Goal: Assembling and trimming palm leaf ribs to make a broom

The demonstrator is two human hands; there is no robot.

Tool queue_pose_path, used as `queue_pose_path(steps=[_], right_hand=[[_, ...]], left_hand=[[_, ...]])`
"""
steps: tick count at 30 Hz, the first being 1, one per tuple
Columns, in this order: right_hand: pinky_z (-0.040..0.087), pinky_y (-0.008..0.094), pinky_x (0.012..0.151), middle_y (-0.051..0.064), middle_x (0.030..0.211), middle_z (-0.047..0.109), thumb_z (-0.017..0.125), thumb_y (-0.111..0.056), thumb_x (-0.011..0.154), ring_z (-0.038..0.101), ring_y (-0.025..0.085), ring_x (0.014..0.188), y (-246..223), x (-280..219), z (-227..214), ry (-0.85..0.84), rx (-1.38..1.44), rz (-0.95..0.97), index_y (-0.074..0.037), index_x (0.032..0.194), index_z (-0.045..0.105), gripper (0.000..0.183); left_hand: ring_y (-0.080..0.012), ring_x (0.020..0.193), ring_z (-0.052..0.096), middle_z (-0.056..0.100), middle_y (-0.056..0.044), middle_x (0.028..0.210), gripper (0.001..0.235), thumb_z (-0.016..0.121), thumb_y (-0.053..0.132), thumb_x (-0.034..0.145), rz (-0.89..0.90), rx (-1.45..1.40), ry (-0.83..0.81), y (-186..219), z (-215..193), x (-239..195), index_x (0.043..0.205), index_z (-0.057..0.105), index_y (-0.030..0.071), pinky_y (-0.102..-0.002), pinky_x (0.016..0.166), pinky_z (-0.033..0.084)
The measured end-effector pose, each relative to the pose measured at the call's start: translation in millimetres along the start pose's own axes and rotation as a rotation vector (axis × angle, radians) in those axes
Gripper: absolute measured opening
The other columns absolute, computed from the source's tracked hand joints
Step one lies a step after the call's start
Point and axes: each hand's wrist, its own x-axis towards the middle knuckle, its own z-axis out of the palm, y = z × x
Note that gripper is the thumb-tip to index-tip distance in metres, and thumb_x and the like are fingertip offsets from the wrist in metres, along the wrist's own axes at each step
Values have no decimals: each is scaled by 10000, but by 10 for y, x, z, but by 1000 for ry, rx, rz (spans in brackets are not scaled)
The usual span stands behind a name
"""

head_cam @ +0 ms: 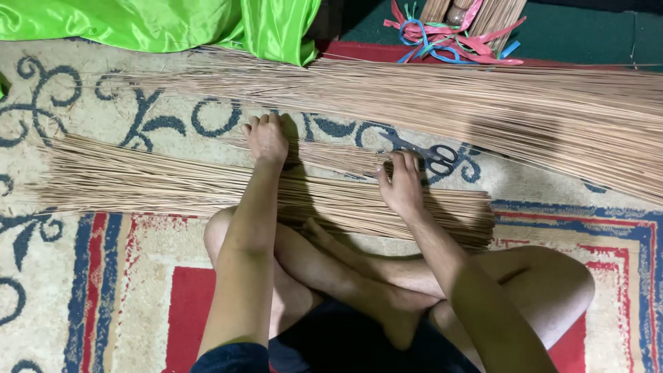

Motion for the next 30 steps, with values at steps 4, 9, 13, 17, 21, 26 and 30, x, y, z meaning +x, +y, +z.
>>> queue_pose_path(steps=[4, 9, 13, 17, 21, 26, 30], right_hand=[[463, 475, 993, 159, 1119, 598, 717, -175, 915, 580, 369, 1131, 86, 236, 57, -32, 0, 35, -22, 1195, 672, 322], [474, 457, 948, 97, 1060, 588, 792, -176, 802, 551, 357, 1087, 472, 385, 115, 64, -211, -79, -114, 1110, 713, 324], [470, 467, 906, 57, 1033, 588, 796, -214, 794, 557, 327, 1078, 627, 530, 42, 39, -300, -38, -153, 1042, 718, 268], [446, 444, 874, 40, 970, 594, 818, -211, 812, 549, 305, 1041, 720, 699, 74, 9, -415, -57, -156, 984, 745, 195], [457, 426, 835, 9, 930, 596, 846, -214, 765, 555, 252, 1011, 587, 855, 80, -9, -477, -75, -194, 957, 733, 223], [437, 421, 850, 13, 936, 582, 847, -224, 779, 549, 261, 1007, 529, 858, 113, -11, -440, -74, -187, 986, 728, 242], [434, 435, 858, 24, 927, 585, 846, -230, 767, 565, 262, 1006, 454, 854, 64, -24, -387, -88, -168, 980, 716, 258]], left_hand=[[-282, 1056, 579, 672, -53, 1016, 85, 562, 181, 981, 74, 33, 7, 36, -123, -1, 1040, 615, 150, -458, 908, 382], [-267, 1085, 558, 656, 16, 1041, 83, 695, 238, 920, 507, -115, -205, 314, -783, -159, 995, 731, 248, -441, 924, 399], [-216, 1129, 537, 683, 78, 1013, 59, 700, 300, 905, 645, 36, -302, 526, -685, -252, 928, 741, 335, -421, 945, 374], [-232, 1072, 573, 662, 34, 994, 71, 717, 277, 903, 641, -53, -169, 659, -454, -263, 966, 737, 253, -419, 914, 396], [-241, 1006, 579, 641, 12, 985, 108, 764, 237, 844, 567, -82, 64, 825, -328, -85, 950, 744, 243, -417, 872, 417], [-256, 1038, 525, 590, -12, 1058, 98, 681, 218, 907, 508, -80, 127, 1056, -178, 159, 995, 721, 234, -414, 845, 398], [-254, 1077, 511, 601, -9, 1099, 94, 635, 207, 928, 491, -26, 95, 1174, -78, 237, 976, 709, 238, -423, 885, 382]])
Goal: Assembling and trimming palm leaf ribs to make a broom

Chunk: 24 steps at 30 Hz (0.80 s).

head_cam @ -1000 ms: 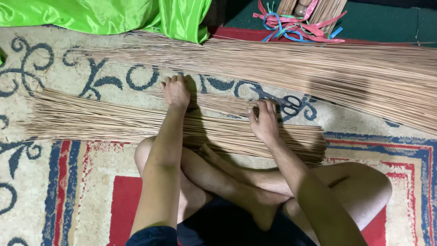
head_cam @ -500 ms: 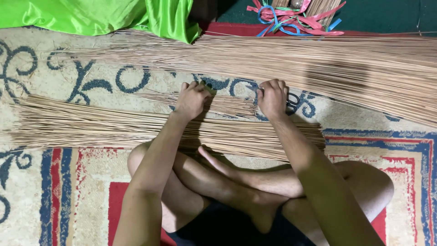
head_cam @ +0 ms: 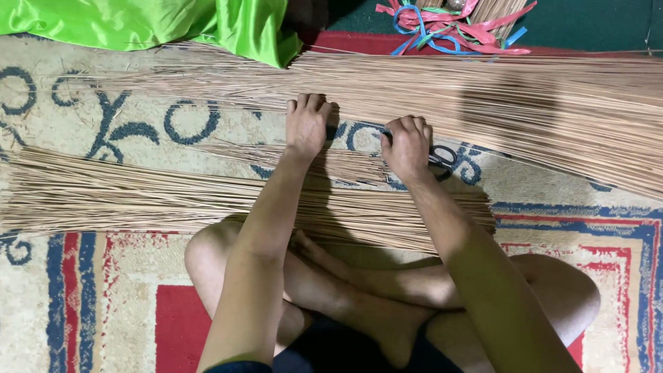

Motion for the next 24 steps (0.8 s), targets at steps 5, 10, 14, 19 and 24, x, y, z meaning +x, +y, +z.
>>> queue_pose_path(steps=[5, 10, 14, 19, 24], right_hand=[[441, 439, 851, 29, 930, 592, 854, -240, 743, 574, 262, 1013, -29, -31, -38, 23, 13, 2, -162, 983, 712, 290], [450, 430, 820, 27, 932, 593, 844, -255, 752, 580, 263, 989, -80, -22, -136, 33, 38, -12, -165, 974, 712, 274], [461, 426, 804, 35, 931, 600, 828, -249, 751, 589, 266, 986, -88, -19, -201, 37, 42, 2, -158, 977, 716, 267], [468, 435, 798, 36, 922, 595, 814, -258, 767, 594, 272, 976, -162, -27, -350, 78, 53, 3, -168, 989, 714, 260], [444, 446, 853, 92, 1164, 516, 749, -199, 849, 517, 311, 1109, -367, -66, -603, 137, 14, -106, -76, 1126, 647, 319]], left_hand=[[-264, 1047, 529, 618, -23, 1060, 68, 632, 193, 911, -2, 8, 37, 11, 120, 35, 952, 684, 207, -434, 865, 376], [-261, 1008, 544, 638, -11, 1023, 95, 618, 198, 911, -5, 13, 22, -6, 110, 115, 938, 705, 227, -444, 861, 368], [-256, 1004, 536, 645, 12, 997, 92, 649, 235, 896, 5, 14, 47, -35, 42, 180, 892, 737, 266, -446, 850, 371], [-271, 977, 522, 616, -17, 963, 76, 664, 241, 898, 35, 17, 133, 62, -511, 167, 857, 720, 208, -450, 830, 367], [-238, 886, 708, 710, -27, 939, 165, 638, 78, 846, 134, 23, 15, 301, -977, -80, 983, 607, 163, -410, 827, 485]])
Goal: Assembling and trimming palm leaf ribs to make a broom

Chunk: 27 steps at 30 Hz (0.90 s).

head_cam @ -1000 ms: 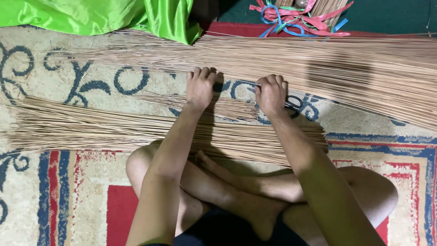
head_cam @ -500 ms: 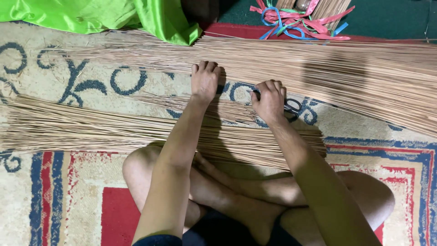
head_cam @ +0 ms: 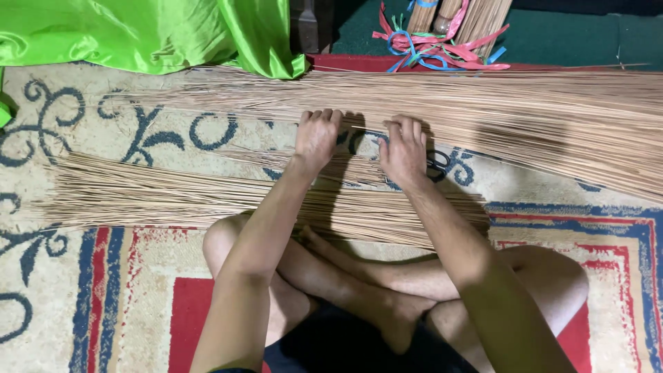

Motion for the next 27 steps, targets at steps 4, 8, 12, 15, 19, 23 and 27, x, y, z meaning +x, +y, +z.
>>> queue_pose_path(steps=[4, 8, 12, 15, 19, 23, 27], right_hand=[[410, 448, 1013, 86, 1087, 590, 672, -219, 930, 582, 290, 1094, 179, -217, 101, -75, 20, -126, -80, 1248, 630, 350], [457, 426, 847, 82, 915, 605, 592, -192, 956, 636, 307, 940, 493, -555, 68, -203, 82, -214, -110, 1115, 656, 190], [472, 445, 765, 98, 884, 622, 575, -208, 991, 649, 355, 910, 664, -815, -261, -318, 183, -132, -99, 1074, 659, 161], [496, 459, 759, 122, 866, 637, 590, -195, 988, 664, 373, 910, 765, -947, -339, -286, 212, -116, -103, 1033, 667, 128], [504, 453, 749, 128, 838, 636, 575, -206, 999, 667, 385, 895, 575, -950, -349, -273, 287, -109, -111, 1009, 675, 138], [536, 484, 779, 172, 869, 667, 593, -124, 963, 683, 431, 906, 197, -857, -575, -333, 369, -110, -66, 1037, 673, 124], [542, 514, 792, 206, 871, 676, 600, -122, 952, 687, 460, 910, 203, -894, -773, -364, 424, -83, -40, 1038, 674, 140]], left_hand=[[-259, 890, 738, 709, -55, 965, 144, 621, 52, 900, 43, -55, -20, 203, -87, -336, 1015, 600, 135, -383, 783, 529], [-298, 954, 740, 704, -98, 1041, 121, 611, 123, 954, 54, -97, -68, 218, -68, -706, 1073, 608, 100, -386, 823, 551], [-269, 861, 743, 689, -81, 937, 125, 569, 210, 1049, 18, -160, -77, 111, -170, -988, 1009, 622, 104, -352, 789, 538], [-265, 817, 727, 670, -61, 874, 137, 605, 248, 1027, 9, -171, -54, 202, -401, -995, 970, 606, 123, -374, 790, 530], [-231, 856, 714, 685, -19, 875, 201, 725, 321, 913, 81, -84, 2, 783, -661, -852, 958, 581, 189, -364, 783, 511], [-212, 926, 731, 725, -5, 945, 62, 643, 229, 959, 129, -80, -19, 1269, -629, -736, 1003, 660, 188, -356, 845, 510], [-214, 942, 739, 743, -9, 980, 62, 620, 192, 971, 114, -100, -69, 1268, -760, -774, 990, 679, 186, -357, 857, 498]])
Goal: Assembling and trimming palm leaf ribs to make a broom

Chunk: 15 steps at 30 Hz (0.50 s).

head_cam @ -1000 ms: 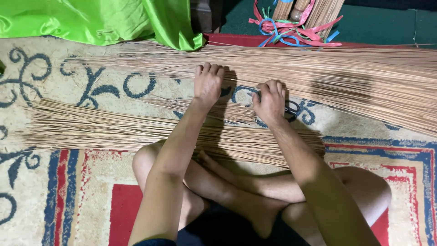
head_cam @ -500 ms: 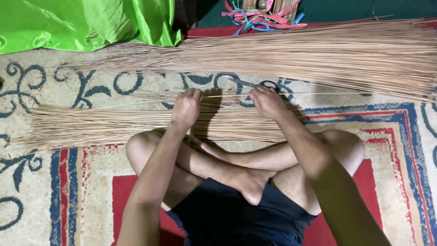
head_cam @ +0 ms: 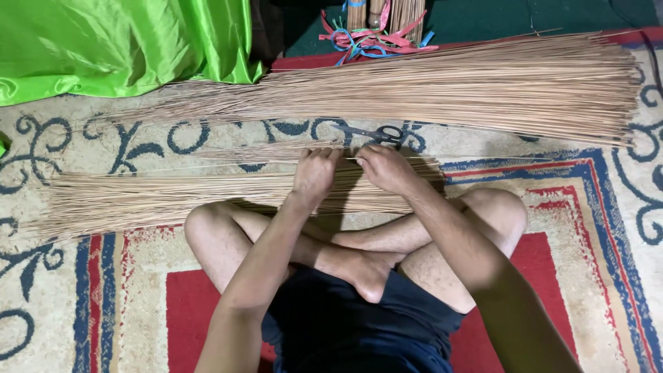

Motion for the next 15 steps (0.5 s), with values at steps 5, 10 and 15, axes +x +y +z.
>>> queue_pose_path(steps=[5, 10, 15], right_hand=[[540, 521, 821, 212, 891, 669, 581, -130, 970, 683, 462, 926, 452, -362, -222, -22, -59, 74, -42, 1063, 664, 152], [552, 510, 821, 219, 889, 666, 556, -137, 997, 679, 468, 927, 539, -525, -267, -35, -57, 131, -43, 1056, 667, 157], [541, 521, 827, 230, 894, 656, 553, -138, 1002, 668, 484, 952, 231, -375, -11, -8, 86, 154, -52, 1051, 666, 151]], left_hand=[[-229, 888, 728, 711, -18, 910, 45, 627, 210, 949, -18, -3, -6, -599, 66, -298, 970, 660, 186, -377, 833, 496], [-239, 833, 707, 675, -14, 865, 70, 614, 252, 970, -37, 24, 38, -878, 49, -446, 966, 649, 192, -374, 793, 492], [-253, 892, 711, 685, -29, 909, 76, 627, 236, 911, 61, 33, -40, -269, -132, -206, 955, 644, 177, -402, 823, 484]])
